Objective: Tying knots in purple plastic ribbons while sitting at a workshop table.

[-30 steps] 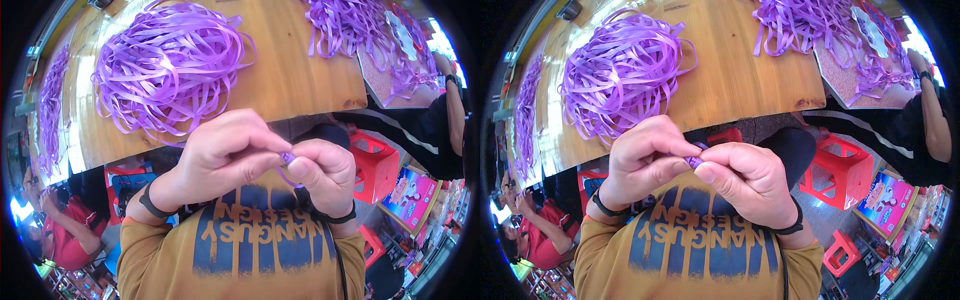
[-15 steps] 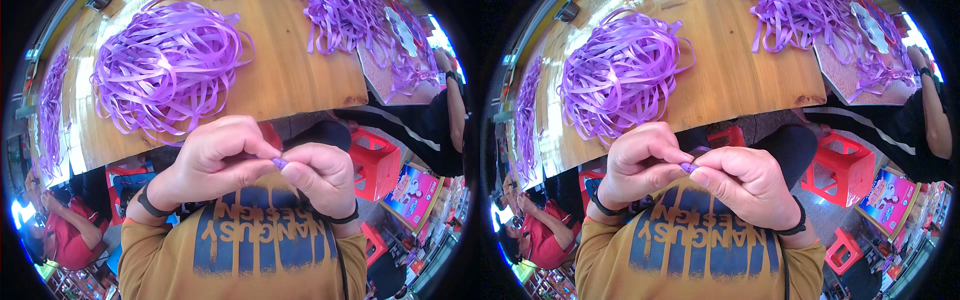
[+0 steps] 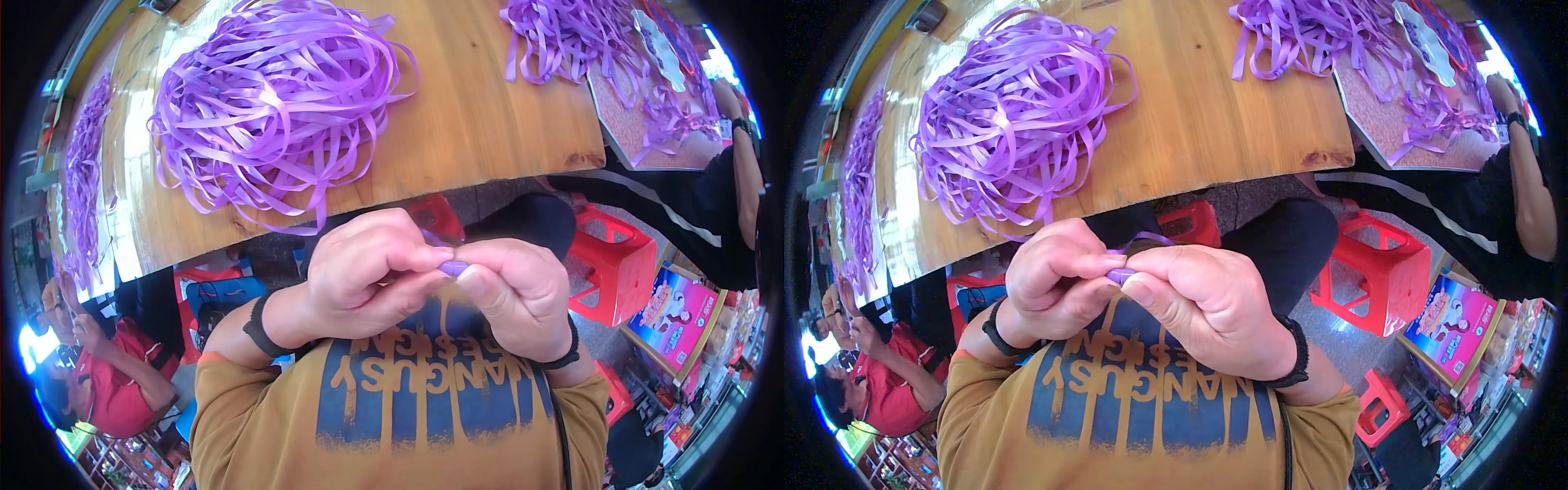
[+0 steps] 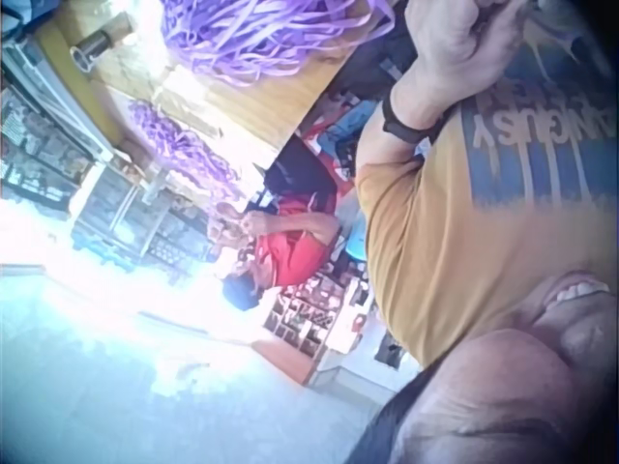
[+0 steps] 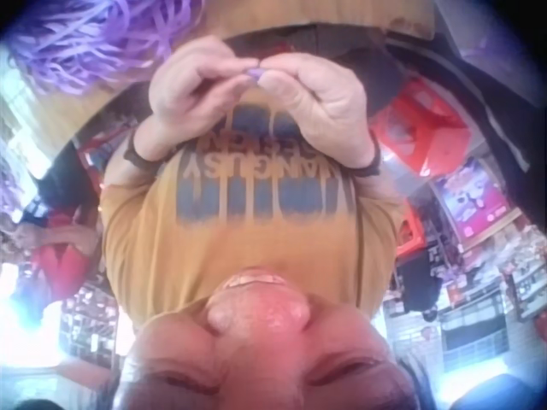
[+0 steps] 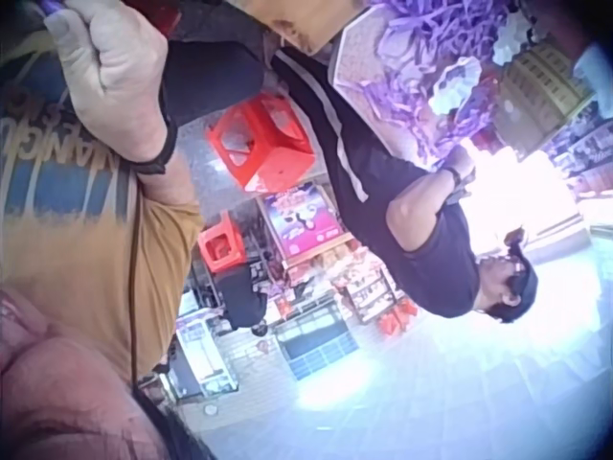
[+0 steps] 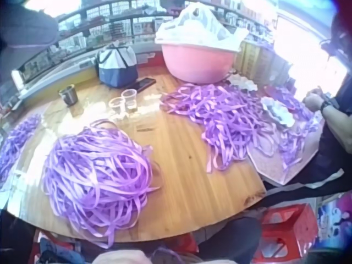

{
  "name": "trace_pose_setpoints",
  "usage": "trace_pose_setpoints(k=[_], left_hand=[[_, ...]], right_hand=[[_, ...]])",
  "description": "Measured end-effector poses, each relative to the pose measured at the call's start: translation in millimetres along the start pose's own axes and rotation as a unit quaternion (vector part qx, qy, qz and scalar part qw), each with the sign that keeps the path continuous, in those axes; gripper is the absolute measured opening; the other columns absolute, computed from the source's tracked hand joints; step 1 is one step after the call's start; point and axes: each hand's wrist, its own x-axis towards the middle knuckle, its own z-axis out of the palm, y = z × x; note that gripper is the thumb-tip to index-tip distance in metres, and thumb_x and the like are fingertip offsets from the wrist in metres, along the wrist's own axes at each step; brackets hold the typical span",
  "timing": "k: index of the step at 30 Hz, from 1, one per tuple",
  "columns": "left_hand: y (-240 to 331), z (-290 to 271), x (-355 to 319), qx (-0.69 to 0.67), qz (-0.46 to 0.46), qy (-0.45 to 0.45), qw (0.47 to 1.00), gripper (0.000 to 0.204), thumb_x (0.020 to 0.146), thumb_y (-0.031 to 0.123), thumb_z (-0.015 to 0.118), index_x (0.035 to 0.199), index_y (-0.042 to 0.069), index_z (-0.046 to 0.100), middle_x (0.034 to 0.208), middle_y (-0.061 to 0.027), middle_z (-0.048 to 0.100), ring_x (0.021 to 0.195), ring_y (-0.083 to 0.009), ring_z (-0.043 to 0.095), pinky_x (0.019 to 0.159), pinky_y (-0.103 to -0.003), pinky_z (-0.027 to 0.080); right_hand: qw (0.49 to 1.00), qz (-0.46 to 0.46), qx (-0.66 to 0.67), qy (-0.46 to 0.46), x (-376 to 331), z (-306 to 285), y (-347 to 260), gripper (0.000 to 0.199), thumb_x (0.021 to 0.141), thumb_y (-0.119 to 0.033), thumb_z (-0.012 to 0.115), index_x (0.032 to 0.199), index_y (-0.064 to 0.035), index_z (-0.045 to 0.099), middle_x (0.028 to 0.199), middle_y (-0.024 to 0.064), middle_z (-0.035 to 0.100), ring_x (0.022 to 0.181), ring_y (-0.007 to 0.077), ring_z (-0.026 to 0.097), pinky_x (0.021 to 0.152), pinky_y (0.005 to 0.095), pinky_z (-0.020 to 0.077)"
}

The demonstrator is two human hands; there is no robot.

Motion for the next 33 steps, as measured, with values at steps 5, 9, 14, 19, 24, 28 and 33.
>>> trace_pose_setpoints(k=[5,9,14,19,24,28,33], left_hand=[[4.6,2.0,-2.8,-0.009,-0.005,0.011,1.000,0.016,0.076,0.006,0.068,0.090,0.002,0.061,0.070,-0.0053,0.059,0.057,-0.0165,0.053,0.049,-0.026,0.040],[3.0,0.7,0.2,-0.010,-0.004,0.000,1.000,0.015,0.077,0.008,0.068,0.090,0.002,0.061,0.069,-0.0052,0.058,0.056,-0.0170,0.054,0.048,-0.027,0.041],[-1.2,-2.4,0.3,-0.061,0.003,-0.019,0.998,0.016,0.076,0.010,0.069,0.089,0.003,0.062,0.068,-0.0051,0.059,0.055,-0.0174,0.054,0.048,-0.027,0.042],[-3.4,-4.6,2.5,-0.107,0.006,-0.036,0.994,0.015,0.077,0.011,0.069,0.088,0.003,0.062,0.067,-0.0050,0.059,0.055,-0.0170,0.054,0.048,-0.027,0.043],[-10.2,-0.1,2.6,-0.166,-0.030,0.007,0.986,0.014,0.079,0.011,0.067,0.088,0.002,0.061,0.069,-0.0061,0.061,0.055,-0.0166,0.055,0.050,-0.027,0.044],[-9.5,-5.5,6.3,-0.097,0.006,-0.006,0.995,0.014,0.080,0.012,0.065,0.088,0.001,0.060,0.070,-0.0067,0.060,0.056,-0.0174,0.055,0.050,-0.027,0.043],[-2.9,-10.4,16.3,-0.082,-0.068,0.003,0.994,0.013,0.081,0.009,0.064,0.089,0.000,0.060,0.071,-0.0055,0.057,0.061,-0.0139,0.054,0.054,-0.025,0.042]], right_hand=[[0.986,-0.111,-0.117,-0.034,2.6,-0.9,-0.1,0.015,0.087,-0.013,0.054,0.084,0.0016,0.059,0.071,0.0117,0.060,0.060,0.0250,0.059,0.056,0.0307,0.0463],[0.981,-0.141,-0.126,-0.032,4.7,-2.8,2.8,0.015,0.087,-0.013,0.054,0.081,0.0006,0.058,0.067,0.0109,0.057,0.056,0.0269,0.056,0.052,0.0323,0.0440],[0.989,-0.102,-0.044,-0.098,4.6,-5.8,5.3,0.022,0.087,-0.018,0.054,0.075,-0.0003,0.056,0.062,0.0091,0.054,0.052,0.0258,0.053,0.050,0.0322,0.0407],[0.992,-0.047,0.058,-0.106,3.0,-1.8,10.4,0.031,0.090,-0.025,0.050,0.071,-0.0010,0.056,0.062,0.0074,0.055,0.052,0.0207,0.053,0.050,0.0304,0.0414],[0.986,0.013,0.151,-0.075,8.5,6.3,18.0,0.040,0.093,-0.032,0.045,0.068,-0.0020,0.054,0.063,0.0051,0.056,0.053,0.0139,0.053,0.050,0.0267,0.0417],[0.986,-0.009,0.143,-0.082,14.5,5.8,17.9,0.042,0.093,-0.034,0.043,0.068,-0.0023,0.051,0.062,0.0048,0.054,0.055,0.0119,0.053,0.050,0.0248,0.0405],[0.969,0.079,0.226,-0.069,21.9,3.1,13.3,0.031,0.093,-0.030,0.045,0.080,-0.0024,0.053,0.071,0.0012,0.051,0.064,0.0069,0.045,0.057,0.0226,0.0375]])
